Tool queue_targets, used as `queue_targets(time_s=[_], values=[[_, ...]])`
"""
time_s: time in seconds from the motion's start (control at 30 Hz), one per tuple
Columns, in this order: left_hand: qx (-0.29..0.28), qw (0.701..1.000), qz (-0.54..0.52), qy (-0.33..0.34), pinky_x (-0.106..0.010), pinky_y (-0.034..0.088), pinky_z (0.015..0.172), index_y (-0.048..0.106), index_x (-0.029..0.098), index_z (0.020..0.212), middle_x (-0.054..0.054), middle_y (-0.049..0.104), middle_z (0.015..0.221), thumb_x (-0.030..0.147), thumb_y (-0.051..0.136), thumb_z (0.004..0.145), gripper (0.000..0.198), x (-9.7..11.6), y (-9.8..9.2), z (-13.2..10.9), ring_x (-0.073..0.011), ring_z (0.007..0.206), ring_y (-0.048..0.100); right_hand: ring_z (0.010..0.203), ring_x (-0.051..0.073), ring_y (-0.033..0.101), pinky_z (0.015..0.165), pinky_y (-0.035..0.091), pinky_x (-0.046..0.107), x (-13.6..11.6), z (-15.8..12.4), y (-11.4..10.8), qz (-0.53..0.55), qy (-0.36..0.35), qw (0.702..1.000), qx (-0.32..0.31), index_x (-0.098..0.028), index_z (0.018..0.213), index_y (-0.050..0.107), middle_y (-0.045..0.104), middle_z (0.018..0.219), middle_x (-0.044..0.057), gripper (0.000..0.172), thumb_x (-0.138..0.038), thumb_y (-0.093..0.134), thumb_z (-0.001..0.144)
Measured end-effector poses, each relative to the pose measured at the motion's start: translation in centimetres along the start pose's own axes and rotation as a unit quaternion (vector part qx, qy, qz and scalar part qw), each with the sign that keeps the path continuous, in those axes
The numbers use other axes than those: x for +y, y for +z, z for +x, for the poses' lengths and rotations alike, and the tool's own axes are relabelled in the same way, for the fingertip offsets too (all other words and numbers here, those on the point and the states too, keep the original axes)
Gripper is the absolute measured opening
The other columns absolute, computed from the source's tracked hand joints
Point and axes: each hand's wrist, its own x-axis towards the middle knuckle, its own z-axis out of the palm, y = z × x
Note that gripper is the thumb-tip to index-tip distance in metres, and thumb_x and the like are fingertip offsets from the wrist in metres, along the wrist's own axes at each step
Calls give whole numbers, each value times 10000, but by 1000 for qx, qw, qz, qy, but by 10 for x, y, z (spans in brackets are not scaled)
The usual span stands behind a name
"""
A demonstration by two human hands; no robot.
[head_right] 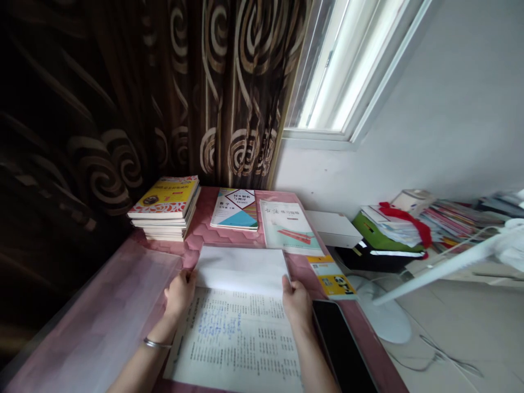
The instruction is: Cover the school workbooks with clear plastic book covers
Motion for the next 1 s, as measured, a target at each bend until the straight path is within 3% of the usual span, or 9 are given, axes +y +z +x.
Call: queue_targets(time_s=[0.17,0.43,0.57,0.77,1.0], values=[[-3,999,36,-13,-413,371,888,629,138,988,-166,706,1032,343,364,945,339,9,-1,1,-286,1008,644,696,309,665,608,456,349,-1,2,2,-26,-20,999,-2,-249,569,492,688,650,164,434,-632,381,741],[-61,997,-42,29,-300,400,746,674,160,930,-132,725,966,350,410,935,325,-10,-8,10,-252,952,664,613,277,624,576,444,333,-2,0,-9,82,-1,996,-29,-232,539,537,664,572,112,502,-714,429,623],[-38,999,-12,17,-343,401,795,681,179,950,-149,720,999,373,407,934,336,-4,-10,6,-278,997,653,664,283,645,580,458,320,-3,0,-15,129,29,990,-55,-196,622,623,689,607,96,505,-684,493,598],[-9,1000,8,-9,-434,362,900,674,160,998,-163,718,1010,386,390,939,367,9,-7,0,-309,1014,646,594,261,616,557,439,323,1,1,-8,44,-4,999,-14,-219,554,560,664,563,106,527,-721,427,644],[17,999,30,-25,-433,368,884,653,150,965,-151,725,970,378,408,927,337,9,0,1,-306,978,657,648,290,646,576,445,334,-3,2,-1,-10,-9,1000,-8,-229,591,550,680,617,139,494,-686,406,712]])
